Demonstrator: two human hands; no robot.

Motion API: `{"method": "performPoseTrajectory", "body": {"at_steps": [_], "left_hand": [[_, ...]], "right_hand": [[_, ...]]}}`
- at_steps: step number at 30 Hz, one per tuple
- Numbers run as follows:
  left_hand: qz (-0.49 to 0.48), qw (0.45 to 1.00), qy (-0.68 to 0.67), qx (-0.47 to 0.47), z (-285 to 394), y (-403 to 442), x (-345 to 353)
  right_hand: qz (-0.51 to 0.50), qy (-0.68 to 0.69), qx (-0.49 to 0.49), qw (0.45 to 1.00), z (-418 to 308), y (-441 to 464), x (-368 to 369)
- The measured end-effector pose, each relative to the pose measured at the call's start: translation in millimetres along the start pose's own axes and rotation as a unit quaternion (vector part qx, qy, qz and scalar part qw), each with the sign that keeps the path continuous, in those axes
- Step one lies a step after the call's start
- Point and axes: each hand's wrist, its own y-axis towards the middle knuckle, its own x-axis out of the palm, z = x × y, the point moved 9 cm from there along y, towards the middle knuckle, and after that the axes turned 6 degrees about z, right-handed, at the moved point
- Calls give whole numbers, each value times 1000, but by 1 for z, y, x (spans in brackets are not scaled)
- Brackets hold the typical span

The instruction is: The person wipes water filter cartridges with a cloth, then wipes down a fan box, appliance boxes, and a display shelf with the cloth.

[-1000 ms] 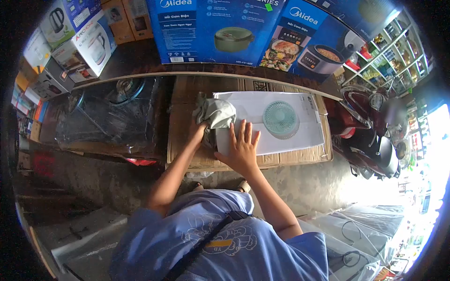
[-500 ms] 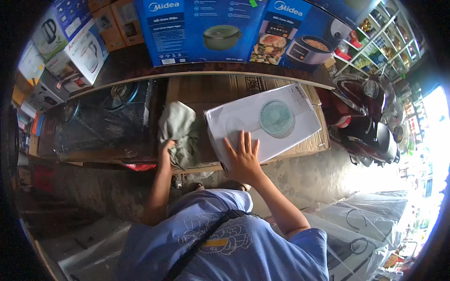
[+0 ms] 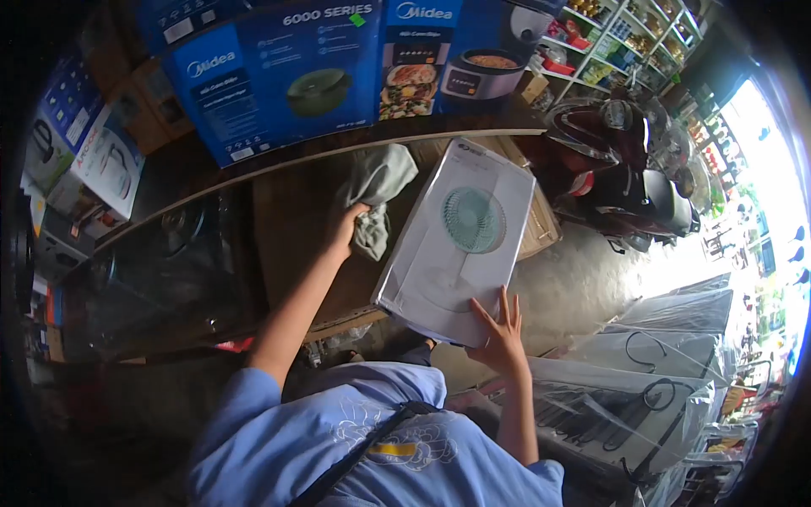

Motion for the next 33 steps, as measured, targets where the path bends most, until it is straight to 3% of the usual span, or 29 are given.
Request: {"method": "performPoseTrajectory", "body": {"at_steps": [2, 4, 8, 12, 13, 16, 20, 22, 26, 27, 28, 30, 33], "left_hand": [[-65, 998, -4, -19, -32, 13, 27], [-70, 997, 9, -32, -42, 16, 41], [-47, 994, 52, -81, -77, 55, 56], [-59, 994, 76, 55, -69, 80, 104], [-61, 986, 117, 101, -84, 98, 108], [-123, 961, 193, 157, -100, 108, 112], [-176, 954, 176, 166, -109, 61, 89], [-222, 937, 242, 118, -113, 28, 78], [-256, 939, 221, 64, -105, -34, 53], [-231, 933, 259, 99, -87, -54, 45], [-240, 929, 279, 32, -89, -67, 39], [-242, 927, 285, 42, -82, -92, 27], [-256, 906, 325, -88, -92, -132, -5]], "right_hand": [[29, -23, 17, 999, 12, -15, -7], [31, 148, 89, 984, 41, -30, 6], [39, 253, 137, 957, 74, -42, 10], [23, 283, 107, 953, 92, -35, 7], [-2, 332, 161, 929, 98, -37, 13], [-2, 348, 161, 924, 99, -36, 19], [-6, 343, 165, 925, 100, -32, 17], [-20, 320, 162, 933, 100, -32, 17], [-20, 324, 173, 930, 103, -31, 19], [-11, 328, 173, 929, 102, -31, 17], [-10, 330, 174, 928, 100, -31, 17], [2, 320, 164, 933, 95, -30, 13], [9, 310, 175, 934, 89, -28, 7]]}}
